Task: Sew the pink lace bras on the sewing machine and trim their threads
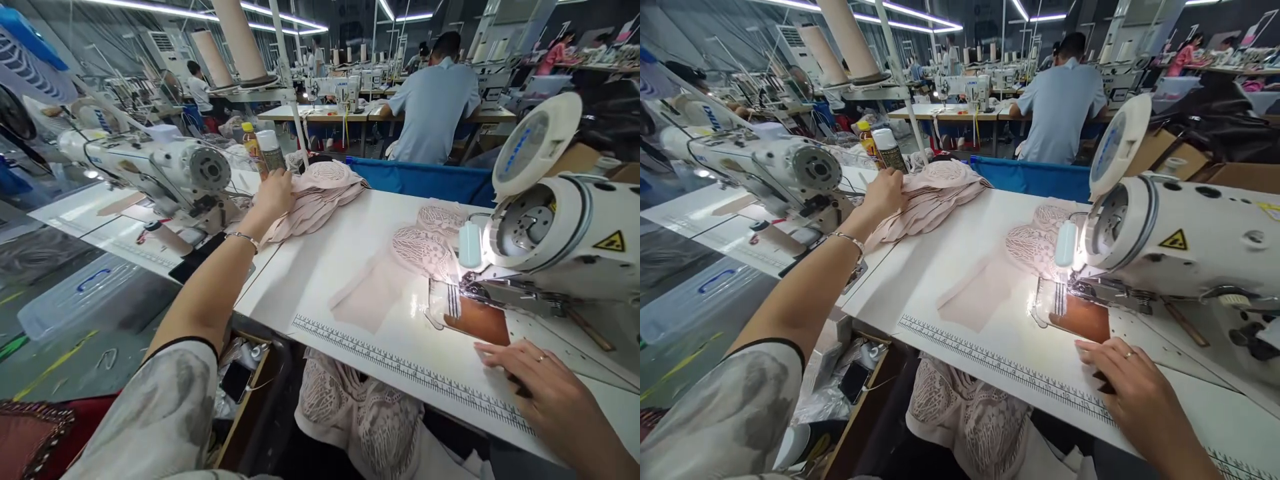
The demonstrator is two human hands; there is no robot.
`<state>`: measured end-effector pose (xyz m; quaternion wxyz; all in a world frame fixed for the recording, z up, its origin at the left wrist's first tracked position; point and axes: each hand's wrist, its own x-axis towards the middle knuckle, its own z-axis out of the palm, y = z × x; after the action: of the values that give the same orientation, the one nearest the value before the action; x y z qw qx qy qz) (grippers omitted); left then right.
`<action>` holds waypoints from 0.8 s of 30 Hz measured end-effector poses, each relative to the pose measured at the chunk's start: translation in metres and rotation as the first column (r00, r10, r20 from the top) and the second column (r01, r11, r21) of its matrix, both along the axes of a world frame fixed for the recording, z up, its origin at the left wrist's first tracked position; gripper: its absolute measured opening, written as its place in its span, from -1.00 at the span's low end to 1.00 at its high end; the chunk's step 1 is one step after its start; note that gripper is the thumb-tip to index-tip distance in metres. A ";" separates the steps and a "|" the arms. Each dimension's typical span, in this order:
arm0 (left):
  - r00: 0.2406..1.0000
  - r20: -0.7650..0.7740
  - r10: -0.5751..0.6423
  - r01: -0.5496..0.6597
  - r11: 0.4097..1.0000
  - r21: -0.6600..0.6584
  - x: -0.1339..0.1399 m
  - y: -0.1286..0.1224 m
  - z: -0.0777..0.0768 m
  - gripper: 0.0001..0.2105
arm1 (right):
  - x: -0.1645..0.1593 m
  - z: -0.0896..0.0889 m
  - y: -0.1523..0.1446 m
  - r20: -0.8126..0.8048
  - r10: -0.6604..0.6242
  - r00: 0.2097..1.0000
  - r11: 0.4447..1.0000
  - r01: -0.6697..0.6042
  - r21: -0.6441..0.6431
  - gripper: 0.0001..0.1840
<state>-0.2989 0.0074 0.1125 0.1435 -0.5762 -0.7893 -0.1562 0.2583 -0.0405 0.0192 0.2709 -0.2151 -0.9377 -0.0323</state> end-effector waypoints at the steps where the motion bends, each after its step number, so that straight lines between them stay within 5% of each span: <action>1: 1.000 -0.010 0.011 -0.010 0.996 0.091 0.008 -0.003 0.008 -0.81 | -0.001 0.001 -0.004 0.000 -0.001 1.000 1.000 0.001 0.002 -0.58; 5: 0.997 -0.067 0.023 0.014 0.865 0.502 0.052 -0.029 0.022 -0.71 | -0.017 0.018 -0.030 -0.142 -0.194 0.971 0.977 0.178 -0.121 -0.67; 8: 0.951 -0.251 -0.182 0.307 0.677 0.669 0.100 -0.060 0.009 -0.61 | -0.039 0.044 -0.048 -0.387 -0.429 0.816 0.879 0.278 -0.388 -0.77; 10: 0.850 -0.377 -0.368 0.526 0.546 0.653 0.135 -0.078 -0.006 -0.59 | -0.054 0.060 -0.051 -0.456 -0.359 0.814 0.851 0.085 -0.518 -0.75; 12: 0.710 -0.426 -0.561 0.697 0.476 0.536 0.166 -0.088 -0.021 -0.67 | -0.065 0.071 -0.050 -0.407 -0.140 0.903 0.753 -0.170 -0.636 -0.63; 14: 0.639 -0.391 -0.662 0.764 0.491 0.418 0.190 -0.090 -0.035 -0.73 | -0.071 0.074 -0.050 -0.266 0.081 0.961 0.561 -0.265 -0.784 -0.57; 16: 0.740 -0.265 -0.618 0.671 0.656 0.346 0.205 -0.089 -0.047 -0.71 | -0.074 0.069 -0.054 -0.126 0.134 0.983 0.458 -0.175 -0.872 -0.57; 18: 0.876 -0.091 -0.474 0.481 0.840 0.250 0.216 -0.094 -0.060 -0.69 | -0.074 0.058 -0.061 -0.054 0.018 0.998 0.495 -0.056 -0.867 -0.57; 20: 0.911 0.098 -0.401 0.393 0.915 0.096 0.226 -0.109 -0.073 -0.76 | -0.073 0.045 -0.068 -0.055 -0.156 0.986 0.565 0.043 -0.824 -0.57; 22: 0.800 0.362 -0.477 0.523 0.852 -0.033 0.242 -0.130 -0.087 -0.73 | -0.073 0.034 -0.074 -0.082 -0.270 0.959 0.582 0.095 -0.808 -0.56; 24: 0.501 0.702 -0.506 0.710 0.704 0.001 0.260 -0.151 -0.099 -0.59 | -0.077 0.025 -0.079 -0.115 -0.303 0.946 0.567 0.081 -0.820 -0.52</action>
<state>-0.0385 -0.1437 0.0138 -0.2933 -0.7393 -0.5420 -0.2715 0.1814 -0.1191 0.0445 0.2513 -0.4178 -0.7798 0.3926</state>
